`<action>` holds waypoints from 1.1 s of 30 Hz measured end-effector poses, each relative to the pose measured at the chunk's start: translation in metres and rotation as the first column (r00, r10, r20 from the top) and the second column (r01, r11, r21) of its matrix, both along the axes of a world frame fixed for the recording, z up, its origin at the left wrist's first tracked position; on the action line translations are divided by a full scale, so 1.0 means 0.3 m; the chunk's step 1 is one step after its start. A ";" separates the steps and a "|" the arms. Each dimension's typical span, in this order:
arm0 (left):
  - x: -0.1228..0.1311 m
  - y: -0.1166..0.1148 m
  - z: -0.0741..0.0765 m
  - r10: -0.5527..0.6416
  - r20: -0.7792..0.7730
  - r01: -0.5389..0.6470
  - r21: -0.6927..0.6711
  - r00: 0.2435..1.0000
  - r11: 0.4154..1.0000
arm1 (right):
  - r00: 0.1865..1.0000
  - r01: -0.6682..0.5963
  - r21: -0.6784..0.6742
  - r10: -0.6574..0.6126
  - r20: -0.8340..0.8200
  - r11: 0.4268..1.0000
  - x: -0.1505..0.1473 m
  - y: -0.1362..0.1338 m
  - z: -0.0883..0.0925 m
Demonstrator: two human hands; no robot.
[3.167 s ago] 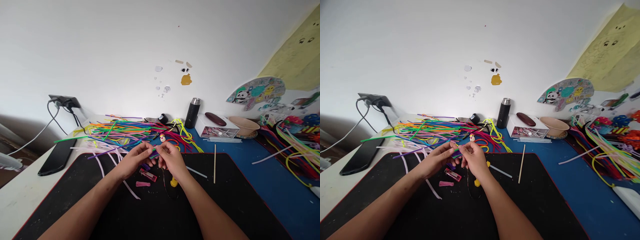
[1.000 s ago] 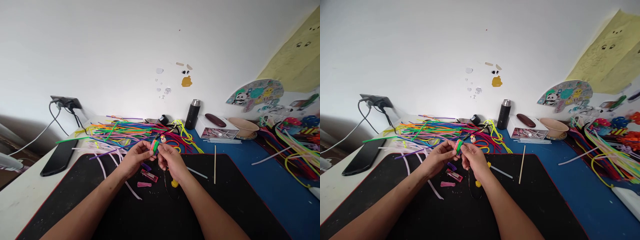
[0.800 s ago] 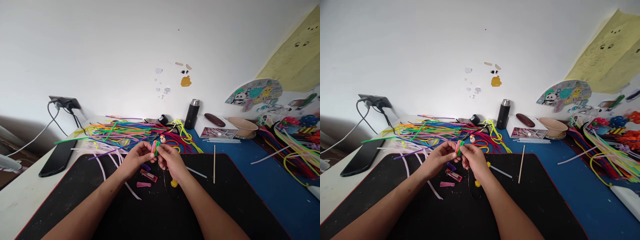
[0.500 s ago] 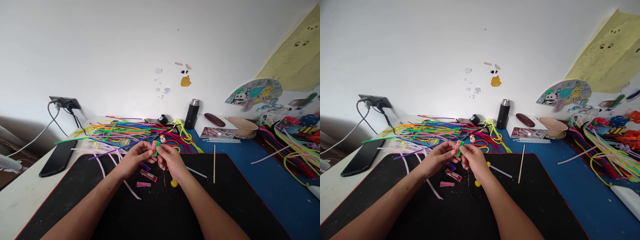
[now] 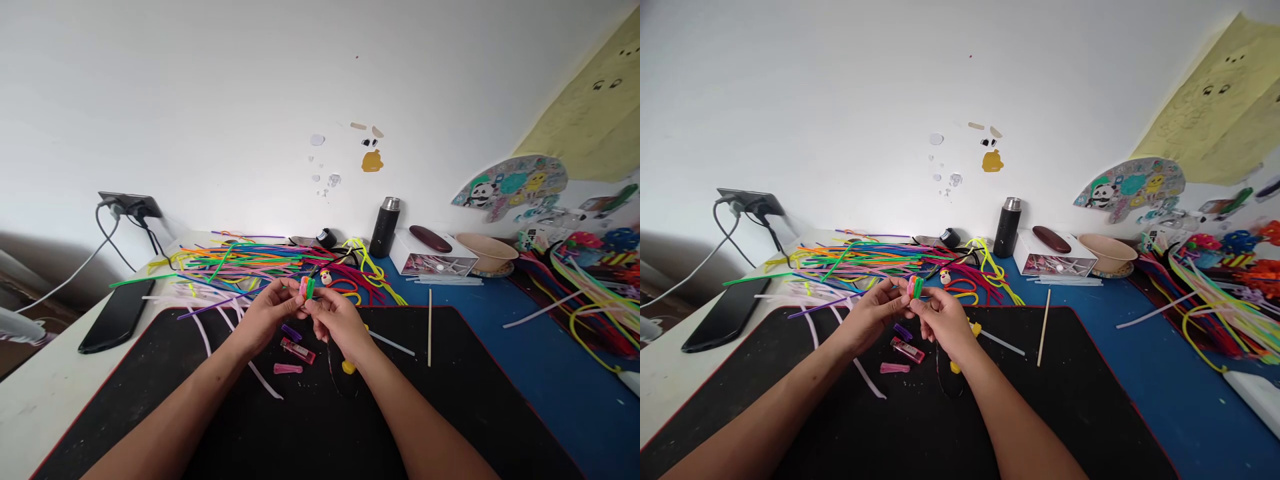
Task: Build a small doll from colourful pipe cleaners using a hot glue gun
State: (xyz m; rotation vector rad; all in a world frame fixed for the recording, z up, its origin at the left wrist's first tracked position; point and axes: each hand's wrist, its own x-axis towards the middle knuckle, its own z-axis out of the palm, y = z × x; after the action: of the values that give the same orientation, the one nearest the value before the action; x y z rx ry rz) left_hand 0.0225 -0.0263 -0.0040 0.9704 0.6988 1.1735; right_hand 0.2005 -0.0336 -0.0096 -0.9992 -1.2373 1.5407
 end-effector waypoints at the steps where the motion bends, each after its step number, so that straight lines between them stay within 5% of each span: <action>1: -0.001 -0.001 -0.001 -0.010 -0.008 0.010 -0.004 1.000 1.000 | 1.000 0.007 0.005 -0.007 0.001 1.000 0.001 0.002 -0.002; 19: -0.009 0.004 -0.003 -0.027 -0.054 0.025 -0.045 0.998 0.999 | 0.994 0.003 0.077 -0.012 0.109 0.997 0.001 -0.002 0.000; 33: -0.077 0.054 -0.005 0.251 0.074 -0.244 -0.086 0.965 0.966 | 0.989 0.129 0.117 -0.136 0.051 0.985 0.014 0.004 0.011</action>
State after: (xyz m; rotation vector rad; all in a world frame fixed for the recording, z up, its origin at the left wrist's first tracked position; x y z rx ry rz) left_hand -0.0006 -0.0100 -0.0054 0.7796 0.8085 1.3880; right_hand 0.2046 -0.0325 -0.0061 -1.0368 -1.2588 1.3322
